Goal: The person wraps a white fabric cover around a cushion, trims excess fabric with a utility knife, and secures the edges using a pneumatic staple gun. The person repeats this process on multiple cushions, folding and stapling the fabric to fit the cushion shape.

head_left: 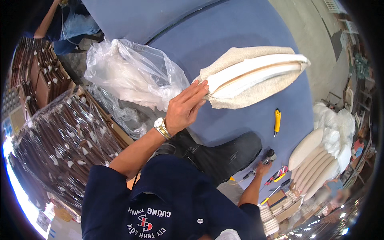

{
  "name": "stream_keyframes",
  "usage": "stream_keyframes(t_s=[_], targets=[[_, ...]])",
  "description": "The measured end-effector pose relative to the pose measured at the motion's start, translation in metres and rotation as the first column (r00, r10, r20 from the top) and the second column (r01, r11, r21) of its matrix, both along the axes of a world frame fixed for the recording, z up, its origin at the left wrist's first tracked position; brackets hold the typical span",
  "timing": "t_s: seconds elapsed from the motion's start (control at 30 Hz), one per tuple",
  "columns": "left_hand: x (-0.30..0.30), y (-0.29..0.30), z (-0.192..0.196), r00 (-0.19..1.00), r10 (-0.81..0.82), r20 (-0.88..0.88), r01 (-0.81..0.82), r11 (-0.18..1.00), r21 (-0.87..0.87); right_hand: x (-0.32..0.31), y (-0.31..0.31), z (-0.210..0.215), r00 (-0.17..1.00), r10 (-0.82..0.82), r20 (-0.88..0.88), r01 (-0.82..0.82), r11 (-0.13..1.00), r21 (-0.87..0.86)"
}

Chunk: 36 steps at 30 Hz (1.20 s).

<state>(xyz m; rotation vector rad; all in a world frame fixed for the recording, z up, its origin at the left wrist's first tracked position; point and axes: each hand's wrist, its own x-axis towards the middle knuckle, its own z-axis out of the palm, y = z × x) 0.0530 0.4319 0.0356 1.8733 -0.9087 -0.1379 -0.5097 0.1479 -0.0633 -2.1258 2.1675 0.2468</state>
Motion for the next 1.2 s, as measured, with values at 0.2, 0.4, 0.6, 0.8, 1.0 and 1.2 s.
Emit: stream_keyframes(t_s=[0.2, 0.4, 0.6, 0.8, 1.0, 1.2], targets=[[-0.004, 0.003, 0.001, 0.996, 0.083, -0.023, -0.084, 0.996, -0.041, 0.139, 0.013, 0.133, 0.699, -0.160, 0.697, 0.071, 0.985, 0.154], [0.002, -0.002, -0.001, 0.994, 0.057, -0.096, -0.062, 0.997, -0.054, 0.338, 0.088, 0.227, 0.411, 0.258, 0.874, -0.701, 0.703, 0.122], [0.000, 0.000, -0.002, 0.992, 0.047, -0.121, -0.055, 0.997, -0.059, 0.422, 0.125, 0.214, 0.224, 0.470, 0.854, -0.889, 0.458, -0.019], [0.000, 0.002, 0.002, 0.989, 0.046, -0.139, -0.052, 0.998, -0.039, 0.439, 0.127, 0.197, 0.160, 0.535, 0.830, -0.925, 0.375, -0.063], [0.001, 0.001, -0.002, 0.992, 0.084, -0.093, -0.084, 0.996, -0.006, 0.446, 0.126, 0.188, 0.177, 0.553, 0.814, -0.919, 0.389, -0.064], [0.003, 0.001, 0.000, 0.992, 0.074, -0.106, -0.075, 0.997, -0.011, 0.444, 0.127, 0.187, 0.214, 0.501, 0.839, -0.906, 0.422, -0.020]])
